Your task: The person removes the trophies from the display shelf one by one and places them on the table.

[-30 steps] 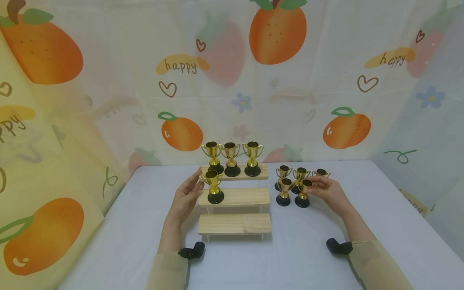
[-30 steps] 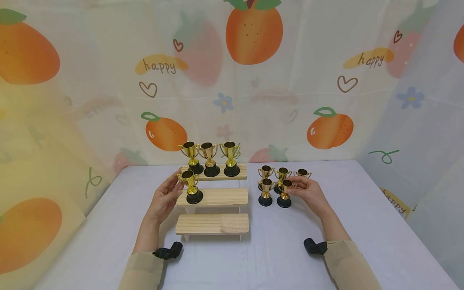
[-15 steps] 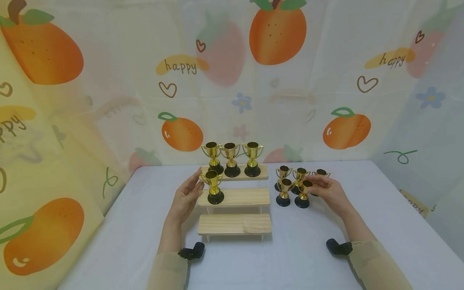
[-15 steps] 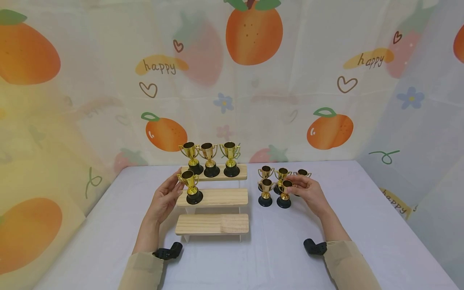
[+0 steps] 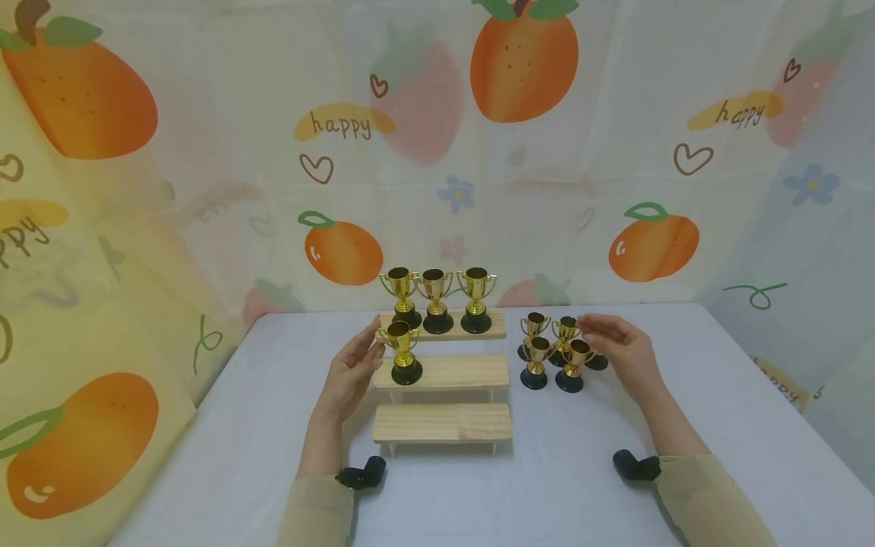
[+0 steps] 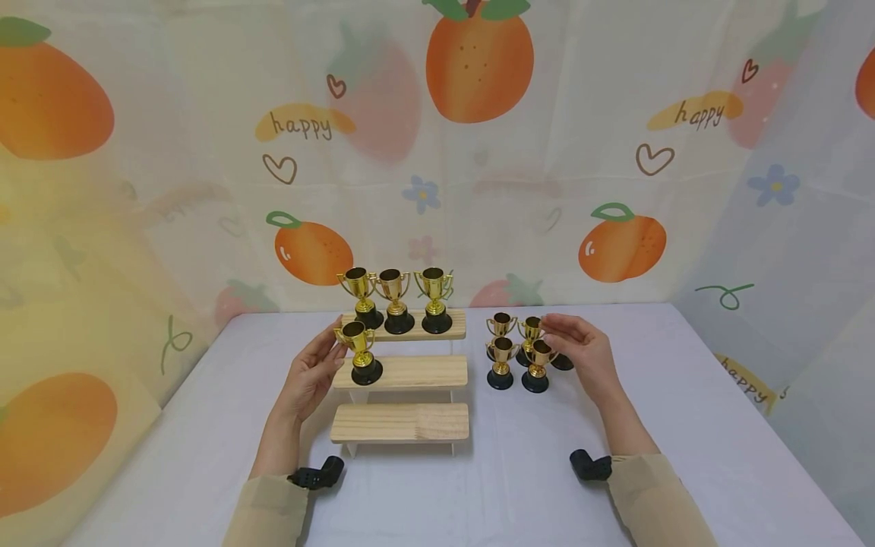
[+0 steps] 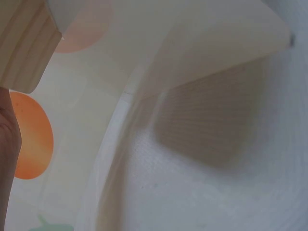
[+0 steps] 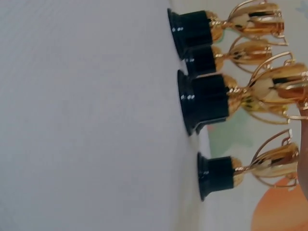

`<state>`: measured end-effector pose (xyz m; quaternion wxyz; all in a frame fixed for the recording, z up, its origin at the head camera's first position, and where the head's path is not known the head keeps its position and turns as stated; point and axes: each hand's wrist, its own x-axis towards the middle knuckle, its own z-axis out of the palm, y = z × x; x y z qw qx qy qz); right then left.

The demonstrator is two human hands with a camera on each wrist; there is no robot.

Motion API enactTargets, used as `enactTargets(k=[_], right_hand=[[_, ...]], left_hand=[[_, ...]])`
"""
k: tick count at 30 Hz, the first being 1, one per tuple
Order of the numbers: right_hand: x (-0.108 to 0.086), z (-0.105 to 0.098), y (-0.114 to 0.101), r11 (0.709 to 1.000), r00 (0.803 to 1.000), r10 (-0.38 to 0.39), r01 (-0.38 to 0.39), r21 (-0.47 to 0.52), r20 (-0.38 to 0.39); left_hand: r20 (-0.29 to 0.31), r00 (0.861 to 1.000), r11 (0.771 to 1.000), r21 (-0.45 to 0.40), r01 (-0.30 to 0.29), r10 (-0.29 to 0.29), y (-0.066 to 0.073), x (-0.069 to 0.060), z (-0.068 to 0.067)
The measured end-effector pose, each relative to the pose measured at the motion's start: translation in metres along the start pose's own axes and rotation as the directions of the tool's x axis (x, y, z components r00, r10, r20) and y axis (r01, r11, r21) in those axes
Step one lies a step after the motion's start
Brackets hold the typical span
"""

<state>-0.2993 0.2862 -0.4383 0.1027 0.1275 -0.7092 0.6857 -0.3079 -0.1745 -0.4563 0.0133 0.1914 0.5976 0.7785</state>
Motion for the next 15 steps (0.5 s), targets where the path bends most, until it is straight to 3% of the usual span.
enactTargets(k=[5,10,13,15], right_hand=[[0.000,0.009,-0.013,0.980,0.996,-0.088,0.092,0.176,-0.031],[-0.003,0.025,-0.029,0.918,0.980,-0.201,0.192,0.348,-0.012],[-0.004,0.036,-0.037,0.877,0.968,-0.251,0.218,0.427,0.022],[-0.005,0.043,-0.043,0.867,0.964,-0.264,0.222,0.447,0.034]], left_hand=[[0.001,1.000,1.000,-0.004,-0.002,0.002,0.000,0.001,0.000],[0.002,1.000,1.000,-0.006,-0.009,0.009,-0.002,0.001,-0.002],[0.001,1.000,1.000,-0.010,-0.012,0.012,-0.003,0.001,-0.002],[-0.002,1.000,1.000,-0.012,-0.008,0.008,-0.003,0.001,-0.002]])
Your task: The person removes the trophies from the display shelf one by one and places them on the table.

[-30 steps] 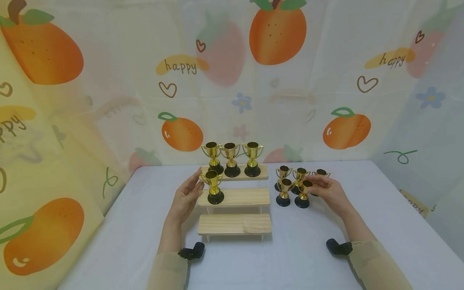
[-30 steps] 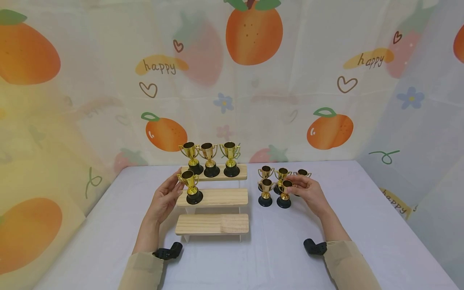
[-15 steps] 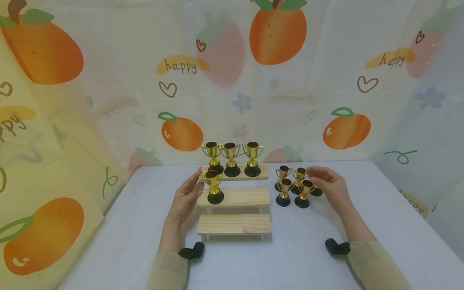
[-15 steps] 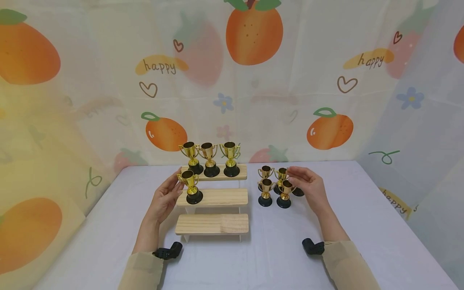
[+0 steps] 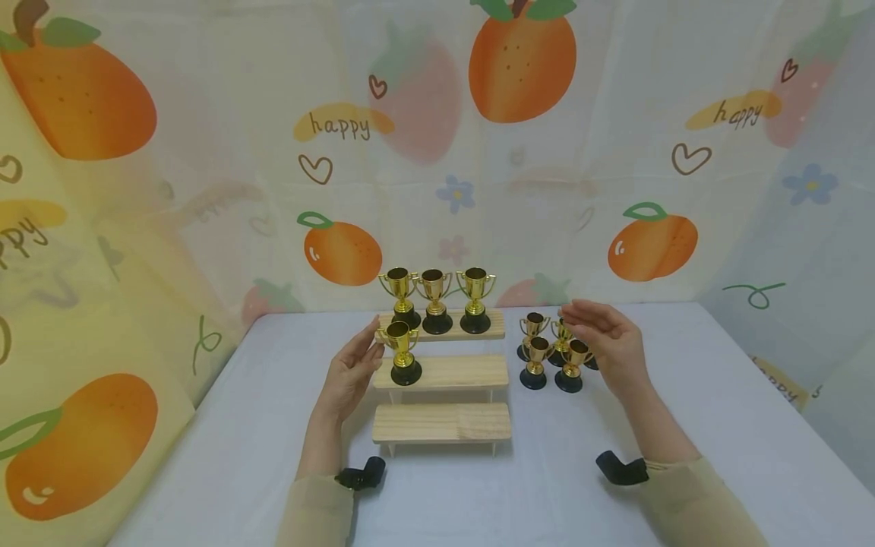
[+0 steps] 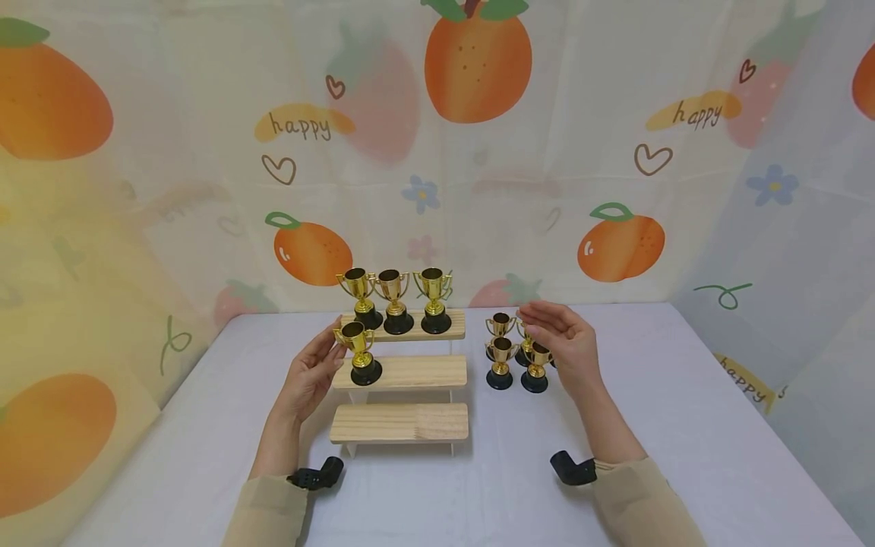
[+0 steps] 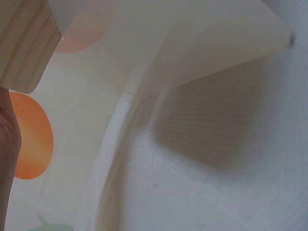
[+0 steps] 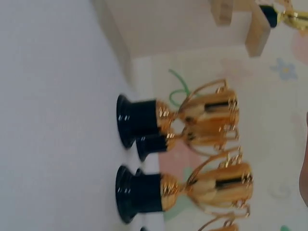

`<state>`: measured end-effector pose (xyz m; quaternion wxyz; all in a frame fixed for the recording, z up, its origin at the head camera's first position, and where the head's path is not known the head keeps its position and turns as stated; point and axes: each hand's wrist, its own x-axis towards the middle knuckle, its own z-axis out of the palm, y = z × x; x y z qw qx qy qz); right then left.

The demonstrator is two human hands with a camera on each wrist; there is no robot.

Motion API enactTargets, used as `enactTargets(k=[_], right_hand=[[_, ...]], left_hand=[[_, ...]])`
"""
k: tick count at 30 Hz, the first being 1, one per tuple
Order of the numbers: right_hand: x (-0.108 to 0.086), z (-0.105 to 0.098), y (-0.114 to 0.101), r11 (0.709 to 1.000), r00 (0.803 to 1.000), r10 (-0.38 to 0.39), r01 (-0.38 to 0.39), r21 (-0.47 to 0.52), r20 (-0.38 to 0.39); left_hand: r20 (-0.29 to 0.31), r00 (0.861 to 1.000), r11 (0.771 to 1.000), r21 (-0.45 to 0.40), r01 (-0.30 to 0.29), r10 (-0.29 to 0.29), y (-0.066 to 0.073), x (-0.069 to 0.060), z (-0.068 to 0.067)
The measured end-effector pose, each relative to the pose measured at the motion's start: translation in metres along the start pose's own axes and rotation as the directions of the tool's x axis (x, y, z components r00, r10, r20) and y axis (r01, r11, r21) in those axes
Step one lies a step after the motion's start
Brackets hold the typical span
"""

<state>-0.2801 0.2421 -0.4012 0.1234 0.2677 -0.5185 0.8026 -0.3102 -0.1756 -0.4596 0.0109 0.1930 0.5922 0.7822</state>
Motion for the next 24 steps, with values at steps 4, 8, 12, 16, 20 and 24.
enactTargets(k=[4,8,12,16,20,24], right_hand=[[0.002,0.018,-0.001,1.000,1.000,0.021,-0.021,-0.022,0.004],[0.004,0.034,0.000,0.998,0.999,0.031,-0.029,-0.055,0.035],[0.007,0.046,0.002,0.998,0.996,0.035,-0.030,-0.059,0.081],[0.009,0.057,0.008,0.998,0.992,0.047,-0.043,-0.039,0.116],[0.011,0.068,0.014,0.995,0.989,0.083,-0.074,-0.073,0.125],[0.013,0.083,0.020,0.985,0.983,0.128,-0.110,-0.136,0.132]], left_hand=[[-0.006,1.000,1.000,0.012,0.007,-0.007,0.001,0.000,0.000],[0.001,1.000,1.000,0.017,0.006,-0.006,0.001,-0.001,0.000],[0.007,1.000,1.000,0.004,0.002,-0.002,0.001,-0.001,0.000],[0.015,1.000,1.000,0.000,-0.010,0.010,-0.001,0.000,0.000],[0.017,1.000,1.000,0.009,-0.013,0.012,-0.001,0.000,-0.001],[0.012,1.000,1.000,0.013,-0.006,0.006,-0.001,0.000,-0.001]])
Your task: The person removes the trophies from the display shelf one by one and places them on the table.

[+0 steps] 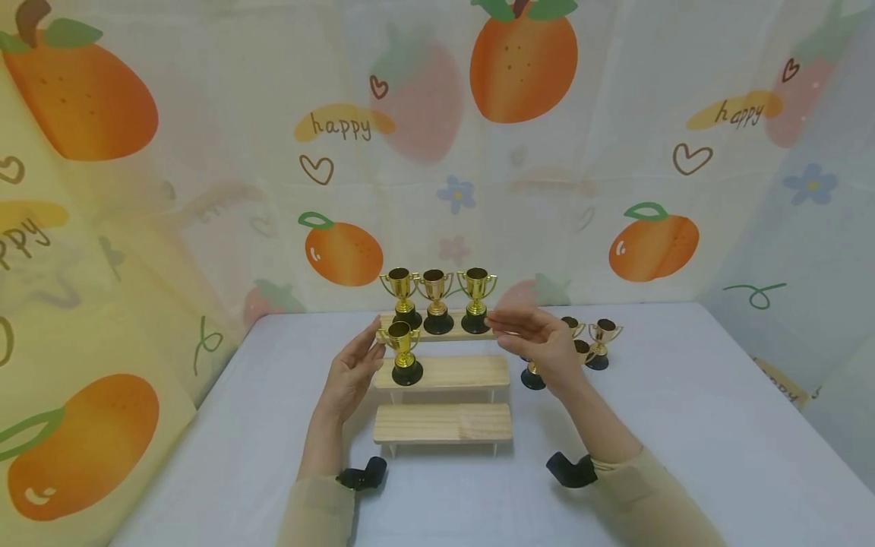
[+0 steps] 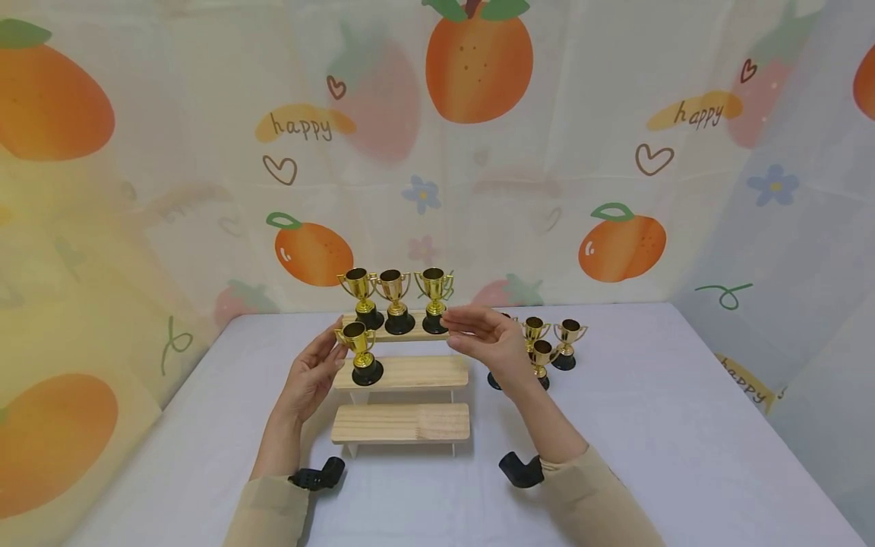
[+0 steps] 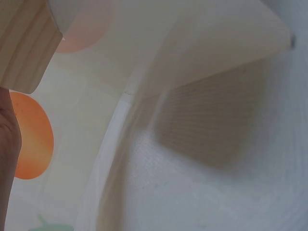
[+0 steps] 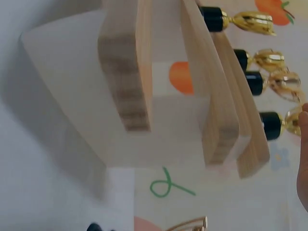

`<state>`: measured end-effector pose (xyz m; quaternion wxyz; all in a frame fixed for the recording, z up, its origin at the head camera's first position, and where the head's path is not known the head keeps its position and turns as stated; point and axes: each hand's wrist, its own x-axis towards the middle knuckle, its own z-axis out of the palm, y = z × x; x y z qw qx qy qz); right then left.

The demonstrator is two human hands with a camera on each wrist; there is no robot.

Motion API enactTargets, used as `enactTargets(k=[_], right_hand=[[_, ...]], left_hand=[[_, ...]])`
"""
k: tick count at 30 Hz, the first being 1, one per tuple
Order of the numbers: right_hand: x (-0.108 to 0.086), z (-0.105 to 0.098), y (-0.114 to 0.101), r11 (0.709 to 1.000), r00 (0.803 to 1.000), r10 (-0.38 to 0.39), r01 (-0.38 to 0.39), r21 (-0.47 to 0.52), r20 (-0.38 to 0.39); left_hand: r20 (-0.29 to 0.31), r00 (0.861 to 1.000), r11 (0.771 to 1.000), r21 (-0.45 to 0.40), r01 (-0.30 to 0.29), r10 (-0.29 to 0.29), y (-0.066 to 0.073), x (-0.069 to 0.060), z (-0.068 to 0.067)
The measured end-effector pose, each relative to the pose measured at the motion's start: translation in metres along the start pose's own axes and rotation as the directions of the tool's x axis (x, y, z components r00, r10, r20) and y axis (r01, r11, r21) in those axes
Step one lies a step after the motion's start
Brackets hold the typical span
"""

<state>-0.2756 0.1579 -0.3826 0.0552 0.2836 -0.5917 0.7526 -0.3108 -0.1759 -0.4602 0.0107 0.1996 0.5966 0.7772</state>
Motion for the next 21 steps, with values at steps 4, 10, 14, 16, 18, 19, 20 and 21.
enactTargets(k=[4,10,14,16,18,19,20,21], right_hand=[[0.007,0.017,0.002,1.000,0.999,0.005,-0.006,0.013,0.035],[0.020,0.039,0.004,1.000,0.998,0.031,-0.031,0.001,0.050],[0.025,0.050,0.009,0.996,0.997,0.067,-0.064,-0.054,0.047],[0.028,0.056,0.012,0.994,0.996,0.085,-0.082,-0.078,0.041],[0.030,0.063,0.015,0.991,0.995,0.098,-0.095,-0.094,0.027],[0.032,0.067,0.017,0.990,0.994,0.111,-0.108,-0.093,0.020],[0.033,0.070,0.018,0.988,0.992,0.123,-0.121,-0.094,0.015],[0.034,0.074,0.019,0.986,0.991,0.136,-0.135,-0.095,0.009]], left_hand=[[-0.002,1.000,1.000,0.002,0.004,-0.004,0.000,0.000,0.001],[0.002,1.000,1.000,-0.013,-0.028,0.028,-0.002,-0.001,-0.001],[0.014,0.999,0.999,-0.017,-0.042,0.042,-0.002,-0.001,-0.001],[0.013,0.999,0.999,-0.012,-0.040,0.040,-0.002,-0.001,-0.001],[0.009,0.999,0.999,-0.002,-0.036,0.036,-0.002,-0.001,-0.001],[0.006,0.999,0.999,0.002,-0.034,0.034,-0.002,-0.001,-0.001],[0.007,0.999,0.999,0.005,-0.035,0.035,-0.002,0.000,-0.001],[0.007,0.999,0.999,0.001,-0.037,0.037,-0.003,0.000,-0.002]])
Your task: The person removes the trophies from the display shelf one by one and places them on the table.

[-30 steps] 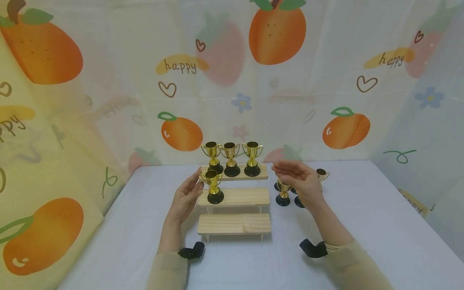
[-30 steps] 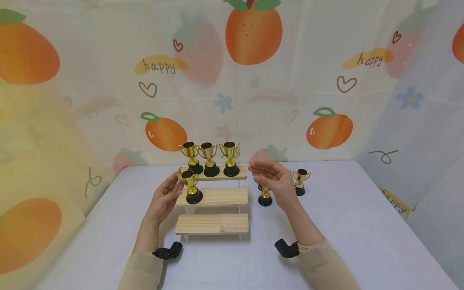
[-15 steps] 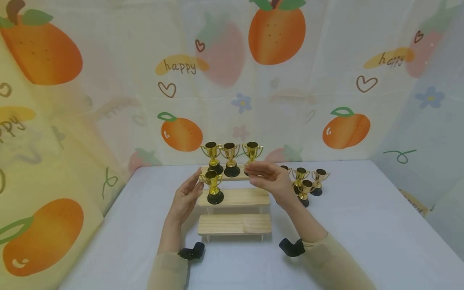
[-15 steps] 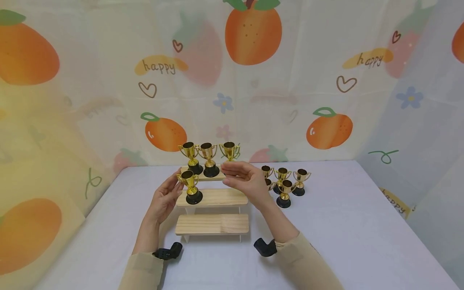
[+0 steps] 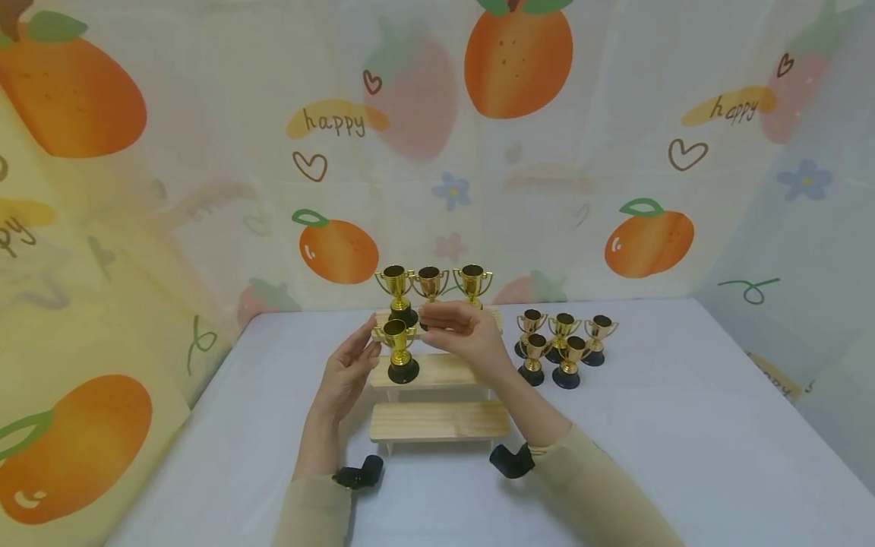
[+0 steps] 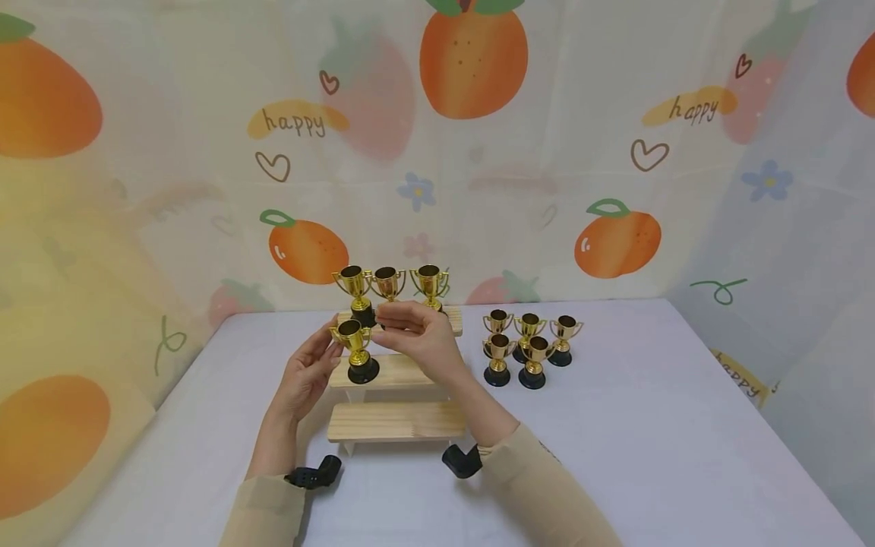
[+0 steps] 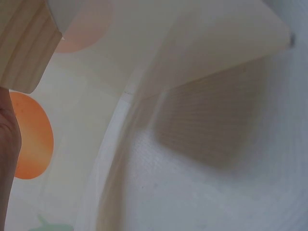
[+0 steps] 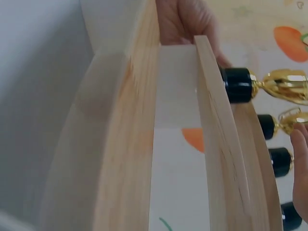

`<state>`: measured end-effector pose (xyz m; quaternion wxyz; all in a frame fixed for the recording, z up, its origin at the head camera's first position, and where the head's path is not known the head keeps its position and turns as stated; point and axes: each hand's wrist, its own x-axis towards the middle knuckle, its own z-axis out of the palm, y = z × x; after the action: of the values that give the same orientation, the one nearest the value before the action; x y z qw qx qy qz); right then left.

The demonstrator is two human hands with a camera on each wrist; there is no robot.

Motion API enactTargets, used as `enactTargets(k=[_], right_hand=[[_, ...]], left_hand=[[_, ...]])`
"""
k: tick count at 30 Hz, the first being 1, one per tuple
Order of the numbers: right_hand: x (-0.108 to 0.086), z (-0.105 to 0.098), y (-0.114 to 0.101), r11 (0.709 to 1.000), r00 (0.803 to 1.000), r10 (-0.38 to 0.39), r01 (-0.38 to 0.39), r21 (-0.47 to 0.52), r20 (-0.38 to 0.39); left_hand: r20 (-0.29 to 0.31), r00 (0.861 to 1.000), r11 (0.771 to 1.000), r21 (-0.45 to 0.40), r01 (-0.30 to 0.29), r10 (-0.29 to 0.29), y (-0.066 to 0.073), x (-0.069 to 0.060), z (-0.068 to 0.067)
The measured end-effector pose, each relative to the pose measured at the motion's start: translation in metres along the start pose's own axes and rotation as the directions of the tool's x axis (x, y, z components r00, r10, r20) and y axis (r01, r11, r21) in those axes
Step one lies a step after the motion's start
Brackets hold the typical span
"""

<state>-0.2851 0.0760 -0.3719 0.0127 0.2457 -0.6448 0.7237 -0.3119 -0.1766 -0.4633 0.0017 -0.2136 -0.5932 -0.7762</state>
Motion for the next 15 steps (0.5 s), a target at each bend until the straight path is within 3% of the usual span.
enactTargets(k=[7,15], right_hand=[[0.006,0.018,0.002,0.999,0.999,0.047,-0.048,-0.024,-0.008],[0.013,0.026,0.005,0.995,0.999,0.051,-0.052,-0.088,-0.014]], left_hand=[[0.039,0.999,0.999,-0.046,-0.020,0.021,-0.002,0.001,-0.001],[0.030,1.000,1.000,0.000,-0.006,0.006,0.001,0.000,-0.001]])
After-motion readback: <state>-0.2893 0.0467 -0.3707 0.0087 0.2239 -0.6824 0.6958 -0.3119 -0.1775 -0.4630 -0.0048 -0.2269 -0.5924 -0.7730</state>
